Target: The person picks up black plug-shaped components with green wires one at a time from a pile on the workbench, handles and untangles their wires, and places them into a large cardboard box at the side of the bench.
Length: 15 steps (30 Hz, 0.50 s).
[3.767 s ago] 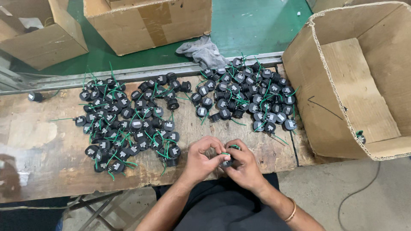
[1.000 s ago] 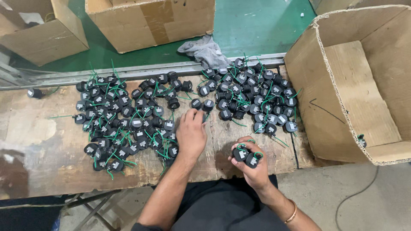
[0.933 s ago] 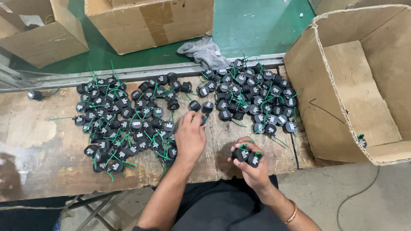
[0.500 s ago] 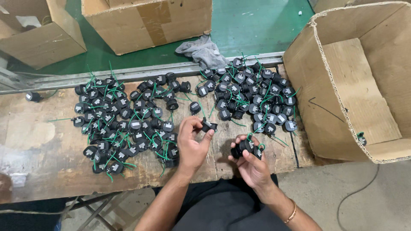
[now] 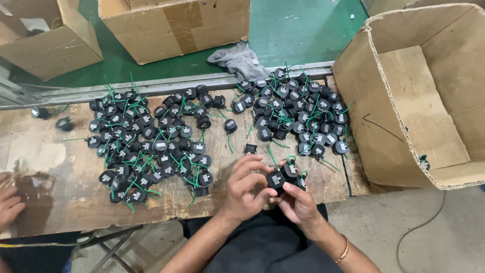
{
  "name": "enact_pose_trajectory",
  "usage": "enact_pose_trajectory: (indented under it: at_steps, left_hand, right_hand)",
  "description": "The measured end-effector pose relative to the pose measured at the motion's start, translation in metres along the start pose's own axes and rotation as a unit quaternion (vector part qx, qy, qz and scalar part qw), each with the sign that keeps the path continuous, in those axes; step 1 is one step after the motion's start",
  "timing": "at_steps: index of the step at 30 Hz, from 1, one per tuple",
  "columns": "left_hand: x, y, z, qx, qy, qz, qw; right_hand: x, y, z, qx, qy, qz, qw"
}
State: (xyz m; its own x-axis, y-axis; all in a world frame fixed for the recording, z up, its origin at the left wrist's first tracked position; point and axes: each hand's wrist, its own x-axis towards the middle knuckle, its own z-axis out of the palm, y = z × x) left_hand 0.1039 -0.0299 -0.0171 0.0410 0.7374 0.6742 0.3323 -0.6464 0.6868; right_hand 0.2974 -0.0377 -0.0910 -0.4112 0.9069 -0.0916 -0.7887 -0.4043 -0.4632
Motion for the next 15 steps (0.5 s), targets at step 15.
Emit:
enact_pose_trajectory:
  at_steps: [15]
  left_hand:
    - [-0.006,-0.024,-0.013,-0.291,-0.045,-0.15,0.944]
  right_hand:
    - [0.003,-0.004,0.01,0.034,-0.092,0.006,0.995]
